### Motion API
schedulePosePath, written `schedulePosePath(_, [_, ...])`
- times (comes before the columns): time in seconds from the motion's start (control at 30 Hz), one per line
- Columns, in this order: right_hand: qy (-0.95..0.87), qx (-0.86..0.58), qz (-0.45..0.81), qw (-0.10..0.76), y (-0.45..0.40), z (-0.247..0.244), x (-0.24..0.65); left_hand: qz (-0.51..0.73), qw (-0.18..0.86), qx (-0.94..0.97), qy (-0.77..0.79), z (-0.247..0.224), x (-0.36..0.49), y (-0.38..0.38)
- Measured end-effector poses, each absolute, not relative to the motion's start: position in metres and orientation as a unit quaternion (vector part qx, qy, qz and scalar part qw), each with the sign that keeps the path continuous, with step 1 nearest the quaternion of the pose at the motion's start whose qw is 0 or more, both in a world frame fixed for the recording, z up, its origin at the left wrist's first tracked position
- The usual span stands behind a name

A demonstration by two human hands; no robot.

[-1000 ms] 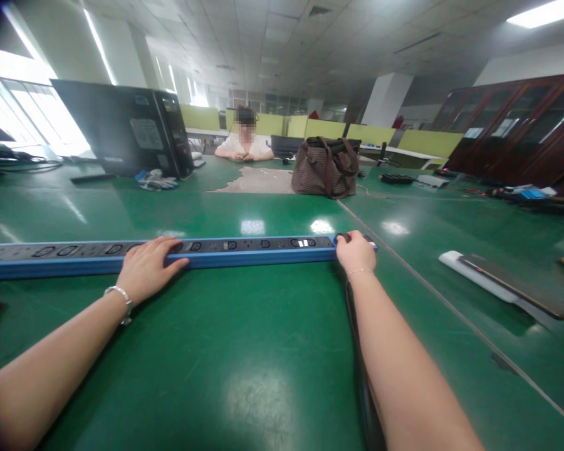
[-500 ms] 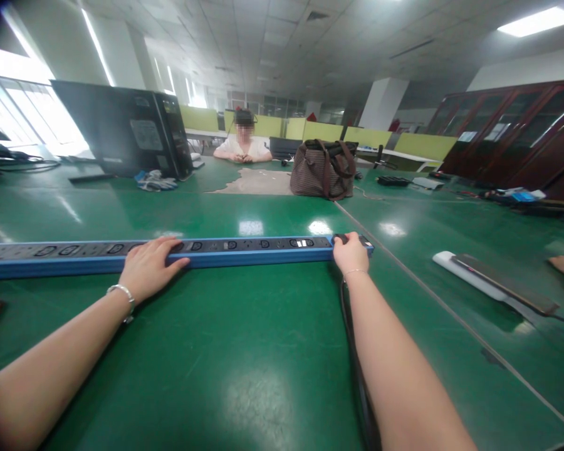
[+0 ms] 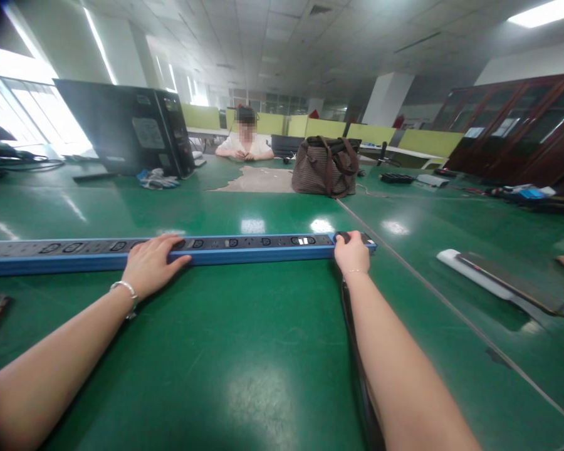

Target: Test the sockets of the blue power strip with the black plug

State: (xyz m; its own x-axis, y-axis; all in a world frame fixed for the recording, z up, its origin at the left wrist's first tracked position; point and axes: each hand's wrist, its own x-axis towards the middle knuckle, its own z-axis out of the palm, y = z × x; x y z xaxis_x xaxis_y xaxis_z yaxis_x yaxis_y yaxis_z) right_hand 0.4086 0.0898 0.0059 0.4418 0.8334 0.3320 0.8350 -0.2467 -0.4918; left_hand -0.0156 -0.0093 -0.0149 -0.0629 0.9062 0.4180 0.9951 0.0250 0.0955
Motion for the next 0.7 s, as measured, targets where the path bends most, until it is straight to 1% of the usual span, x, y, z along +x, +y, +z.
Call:
schedulePosePath(0.2, [-0.565,-0.773,0.011,0.288,0.095,0.011,0.414,-0.176,0.131,-0.676,-0.703,-0.014,-0.015,-0.01])
schedulePosePath(0.33, [-0.536,-0.793,0.003,0.29,0.093,0.009,0.41,-0.162,0.152,-0.686,-0.693,-0.014,-0.009,-0.013])
schedulePosePath(0.47, [-0.548,-0.784,-0.002,0.291,0.093,0.009,0.411,-0.136,0.172,-0.723,-0.655,-0.016,0.003,-0.016])
schedulePosePath(0.7, [-0.548,-0.778,-0.007,0.306,0.095,0.008,0.414,-0.133,0.163,-0.725,-0.656,-0.017,0.009,-0.015])
